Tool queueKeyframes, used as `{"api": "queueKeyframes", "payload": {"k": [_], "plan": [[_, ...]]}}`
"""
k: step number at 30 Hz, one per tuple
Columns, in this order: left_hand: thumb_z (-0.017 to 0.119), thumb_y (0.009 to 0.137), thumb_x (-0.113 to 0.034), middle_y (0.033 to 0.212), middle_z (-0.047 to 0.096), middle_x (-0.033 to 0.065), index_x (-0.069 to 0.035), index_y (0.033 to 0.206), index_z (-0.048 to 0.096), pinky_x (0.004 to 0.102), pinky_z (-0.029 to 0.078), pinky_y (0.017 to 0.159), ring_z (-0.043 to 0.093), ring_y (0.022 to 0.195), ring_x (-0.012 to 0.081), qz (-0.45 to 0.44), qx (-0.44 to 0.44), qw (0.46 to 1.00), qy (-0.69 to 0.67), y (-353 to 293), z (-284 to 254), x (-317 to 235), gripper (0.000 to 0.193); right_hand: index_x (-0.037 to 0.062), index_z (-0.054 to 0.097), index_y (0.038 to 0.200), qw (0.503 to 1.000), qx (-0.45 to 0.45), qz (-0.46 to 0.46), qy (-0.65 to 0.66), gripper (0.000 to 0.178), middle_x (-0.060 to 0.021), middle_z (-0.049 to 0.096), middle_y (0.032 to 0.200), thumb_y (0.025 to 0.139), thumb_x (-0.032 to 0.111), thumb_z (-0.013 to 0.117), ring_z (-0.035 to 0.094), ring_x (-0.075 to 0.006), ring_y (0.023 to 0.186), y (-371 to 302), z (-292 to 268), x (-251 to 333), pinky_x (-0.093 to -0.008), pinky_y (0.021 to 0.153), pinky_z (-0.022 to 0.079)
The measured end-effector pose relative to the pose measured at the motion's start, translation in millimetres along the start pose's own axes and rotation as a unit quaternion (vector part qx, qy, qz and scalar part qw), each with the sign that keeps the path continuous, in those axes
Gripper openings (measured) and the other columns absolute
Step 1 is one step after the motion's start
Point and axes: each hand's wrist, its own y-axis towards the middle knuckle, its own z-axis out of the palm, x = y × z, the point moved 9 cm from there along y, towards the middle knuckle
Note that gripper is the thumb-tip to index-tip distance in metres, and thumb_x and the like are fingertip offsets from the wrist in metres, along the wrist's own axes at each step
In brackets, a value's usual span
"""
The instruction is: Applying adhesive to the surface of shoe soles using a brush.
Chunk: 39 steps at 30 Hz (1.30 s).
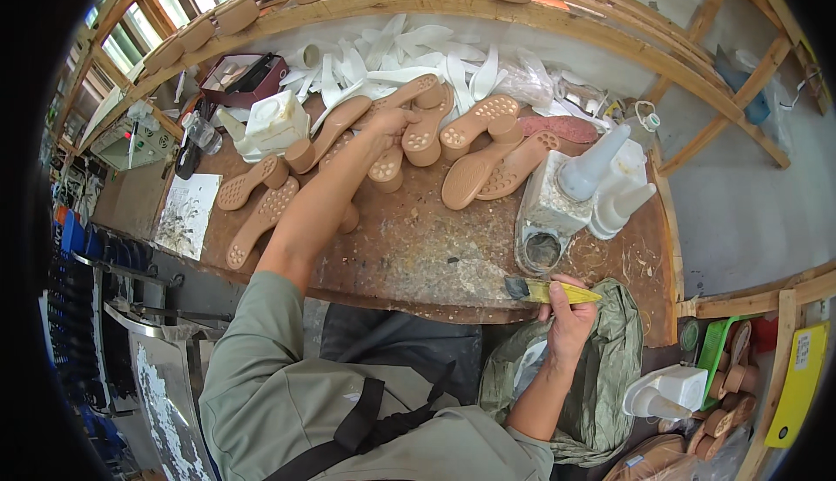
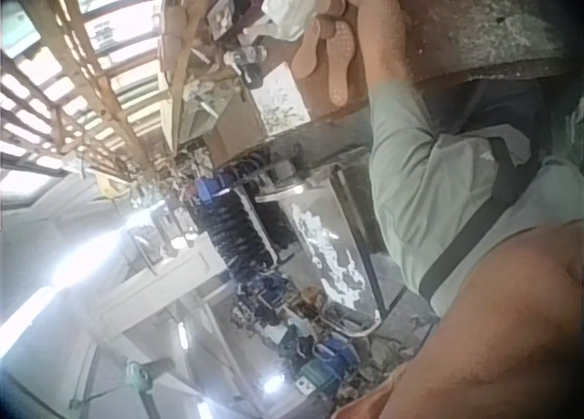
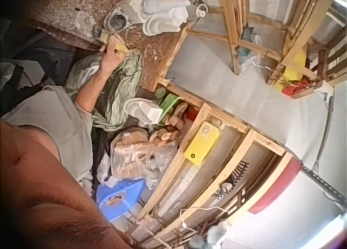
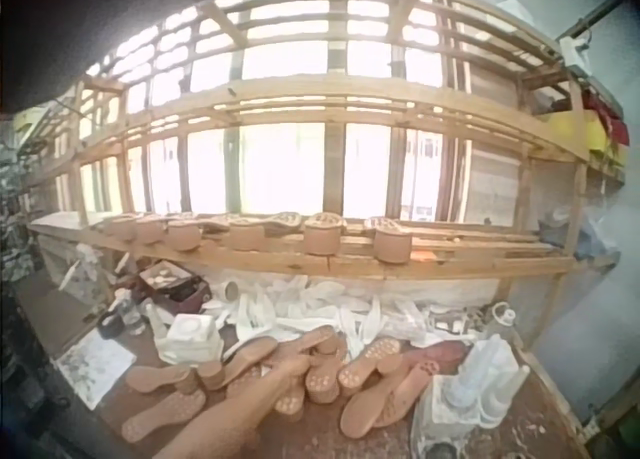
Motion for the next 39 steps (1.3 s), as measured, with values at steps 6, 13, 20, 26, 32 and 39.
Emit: {"api": "queueKeyframes", "payload": {"k": [6, 13, 20, 26, 32, 39], "plan": [[0.057, 0.082, -0.01, 0.094, 0.065, 0.0099, -0.001, 0.099, 0.06, 0.0298, 0.051, 0.076, 0.063, 0.085, 0.0159, -0.154, 0.27, 0.937, -0.156, -130, 42, 4, 0.02, -0.0036, 0.06, 0.098, 0.999, -0.034, 0.004, 0.008, 0.015, -0.0045, 0.056, 0.066, 0.086, 0.006, 0.062, 0.048, -0.0098, 0.046, -15, -20, 5, -0.0204, 0.043, 0.037], [0.061, 0.074, -0.007, 0.085, 0.058, 0.0045, 0.004, 0.124, 0.047, 0.0289, 0.047, 0.067, 0.057, 0.077, 0.016, 0.102, 0.177, 0.942, 0.267, -279, 33, 12, 0.053, -0.0033, 0.059, 0.099, 0.993, -0.103, 0.043, -0.027, 0.017, -0.0064, 0.06, 0.071, 0.087, 0.008, 0.061, 0.053, -0.0102, 0.05, -1, -32, 6, -0.0219, 0.044, 0.04], [0.069, 0.071, -0.015, 0.093, 0.052, 0.0125, 0.001, 0.115, 0.05, 0.0348, 0.047, 0.071, 0.055, 0.086, 0.0291, 0.372, 0.117, 0.607, 0.693, -310, 74, 38, 0.051, -0.0019, 0.062, 0.098, 0.963, -0.074, 0.01, -0.258, 0.021, -0.0031, 0.061, 0.068, 0.085, 0.015, 0.064, 0.054, -0.0075, 0.054, 54, -27, 25, -0.022, 0.049, 0.041], [0.074, 0.068, -0.027, 0.106, 0.051, 0.0185, 0.002, 0.105, 0.049, 0.0387, 0.049, 0.076, 0.055, 0.096, 0.032, 0.329, 0.193, 0.68, 0.627, -283, 111, 30, 0.052, 0.0003, 0.065, 0.094, 0.897, -0.007, -0.018, -0.442, 0.021, -0.0073, 0.062, 0.067, 0.083, 0.018, 0.063, 0.057, -0.0127, 0.061, 75, -7, 21, -0.028, 0.058, 0.045], [0.079, 0.06, -0.031, 0.113, 0.05, 0.0222, 0.002, 0.112, 0.043, 0.0405, 0.051, 0.074, 0.057, 0.096, 0.0357, 0.191, 0.264, 0.646, 0.691, -259, 119, 44, 0.071, -0.0002, 0.064, 0.093, 0.854, 0.033, 0.0, -0.519, 0.021, -0.0186, 0.062, 0.075, 0.082, 0.017, 0.06, 0.062, -0.0309, 0.069, 82, 7, 14, -0.0359, 0.066, 0.047], [0.084, 0.055, -0.025, 0.123, 0.04, 0.0202, 0.002, 0.136, 0.019, 0.0363, 0.047, 0.087, 0.053, 0.107, 0.0294, 0.383, 0.065, 0.88, 0.273, -290, 75, -64, 0.107, -0.0017, 0.064, 0.093, 0.859, 0.03, -0.006, -0.512, 0.021, -0.0179, 0.063, 0.076, 0.082, 0.016, 0.06, 0.062, -0.0307, 0.068, 81, 8, 17, -0.0352, 0.065, 0.047]]}}
